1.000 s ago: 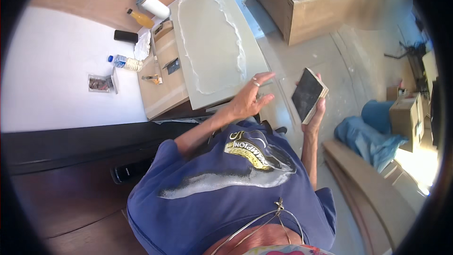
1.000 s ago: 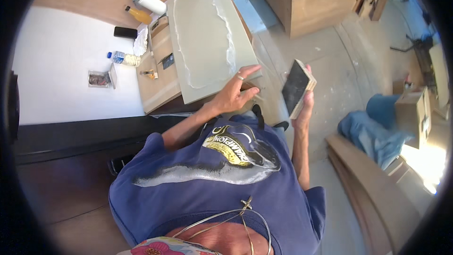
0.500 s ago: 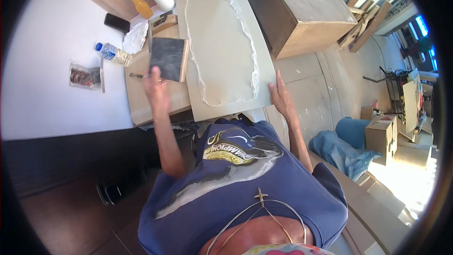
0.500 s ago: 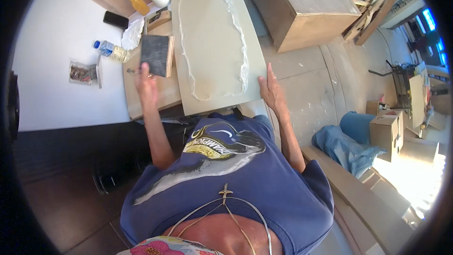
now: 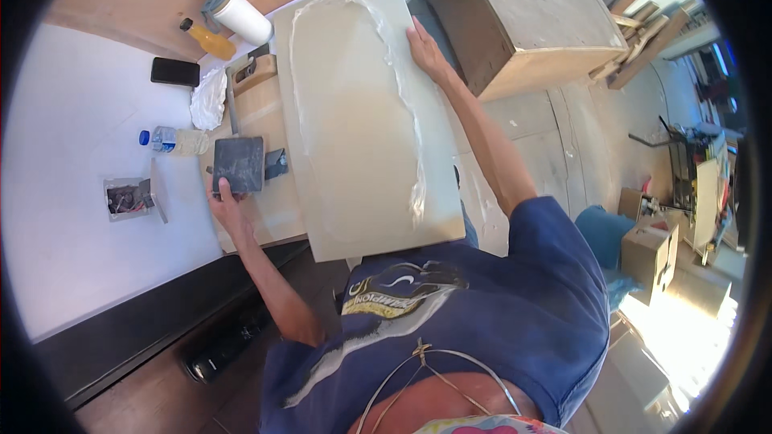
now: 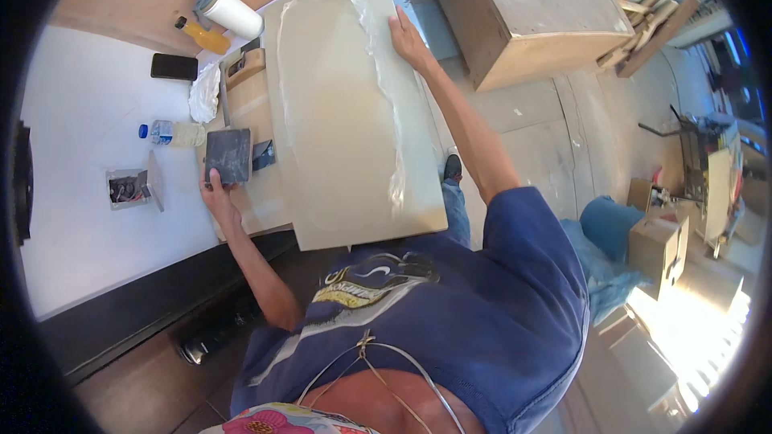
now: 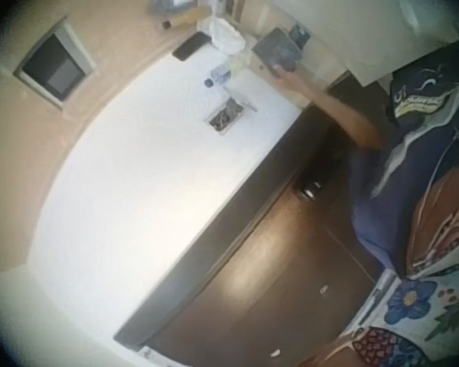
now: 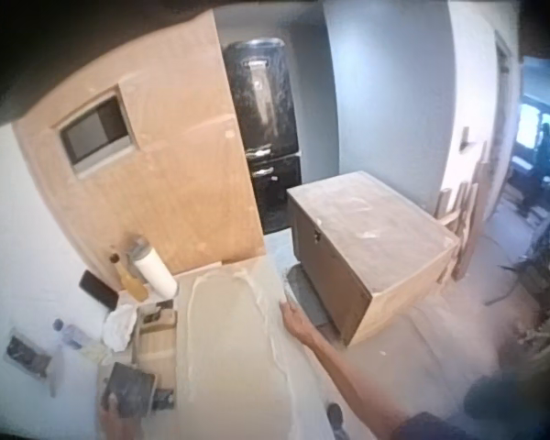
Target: The person applies a white filler to a panel, sands the surface using a sanding block, and uses a utility knife to scrape and trim the edges of the panel.
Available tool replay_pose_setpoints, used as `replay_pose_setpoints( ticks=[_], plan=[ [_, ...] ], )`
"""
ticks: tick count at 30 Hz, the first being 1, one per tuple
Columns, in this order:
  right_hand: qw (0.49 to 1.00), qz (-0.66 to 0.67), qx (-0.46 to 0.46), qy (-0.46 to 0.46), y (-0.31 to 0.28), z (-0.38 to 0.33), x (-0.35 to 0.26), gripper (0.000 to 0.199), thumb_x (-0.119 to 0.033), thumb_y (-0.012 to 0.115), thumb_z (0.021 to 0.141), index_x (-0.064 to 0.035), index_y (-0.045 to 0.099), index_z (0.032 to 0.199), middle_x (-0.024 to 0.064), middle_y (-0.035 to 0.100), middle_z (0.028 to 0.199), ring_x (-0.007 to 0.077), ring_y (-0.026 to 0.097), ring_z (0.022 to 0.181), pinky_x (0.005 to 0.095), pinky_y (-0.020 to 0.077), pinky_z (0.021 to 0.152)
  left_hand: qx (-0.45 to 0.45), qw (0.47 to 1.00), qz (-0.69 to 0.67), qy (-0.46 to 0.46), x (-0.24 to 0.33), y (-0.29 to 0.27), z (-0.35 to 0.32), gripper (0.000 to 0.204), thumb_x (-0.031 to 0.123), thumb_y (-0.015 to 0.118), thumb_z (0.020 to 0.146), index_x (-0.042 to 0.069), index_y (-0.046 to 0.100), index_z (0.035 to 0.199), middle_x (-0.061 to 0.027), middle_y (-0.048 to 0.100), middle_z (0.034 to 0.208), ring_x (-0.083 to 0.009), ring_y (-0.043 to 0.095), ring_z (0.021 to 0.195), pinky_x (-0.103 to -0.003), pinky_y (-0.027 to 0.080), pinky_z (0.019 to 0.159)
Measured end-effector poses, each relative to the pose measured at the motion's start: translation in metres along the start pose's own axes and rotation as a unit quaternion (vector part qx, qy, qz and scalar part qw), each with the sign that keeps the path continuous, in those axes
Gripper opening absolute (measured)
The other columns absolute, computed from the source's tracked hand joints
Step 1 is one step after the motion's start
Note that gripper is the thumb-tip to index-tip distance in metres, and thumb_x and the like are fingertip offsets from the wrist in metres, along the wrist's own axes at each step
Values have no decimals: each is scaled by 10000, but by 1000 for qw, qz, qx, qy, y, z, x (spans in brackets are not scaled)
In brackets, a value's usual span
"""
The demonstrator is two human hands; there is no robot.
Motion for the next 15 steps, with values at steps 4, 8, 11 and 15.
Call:
replay_pose_setpoints(
  ticks=[4, 8, 11, 15],
  plan=[
    [994, -8, 85, -74, 14, 122, 42, 643, -446, 368, 1084, 30, 466, 1505, 243, 569, 1462, 355, 508, 1383, 396, 369, 1155, 36, 995, 95, -12, -3, -4, 0, 509, 263, 670, 1027, 29, 480, 1437, -102, 634, 1211, -186, 644, 996, -336, 562, 766],
    [996, 74, 48, -30, 28, 194, 64, 605, -480, 400, 1072, -1, 616, 1371, 185, 699, 1217, 292, 643, 1093, 403, 501, 959, 79, 989, 126, -6, -15, -21, 2, 466, 248, 646, 1032, 29, 498, 1416, -92, 644, 1158, -162, 626, 953, -304, 534, 747],
    [984, 145, 89, 41, 25, 212, 79, 548, -475, 514, 1043, -14, 679, 1291, 132, 729, 1102, 210, 662, 956, 364, 536, 843, 115, 981, 159, 5, -18, -12, 6, 481, 245, 646, 1030, 5, 493, 1417, -110, 646, 1149, -169, 622, 959, -310, 529, 761],
    [986, 160, -12, 41, 39, 196, 71, 482, -432, 704, 957, -5, 736, 1178, 86, 743, 1043, 140, 668, 913, 313, 534, 810, 130, 958, 252, 29, -23, -36, 10, 476, 230, 652, 1023, -46, 517, 1386, -159, 648, 1146, -200, 625, 967, -335, 517, 831]
  ],
)
Point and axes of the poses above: each hand's wrist, its own z-axis towards the middle knuckle, its own y-axis out of the palm, x = y × z, the point moved 6 cm from there along z, towards the middle knuckle
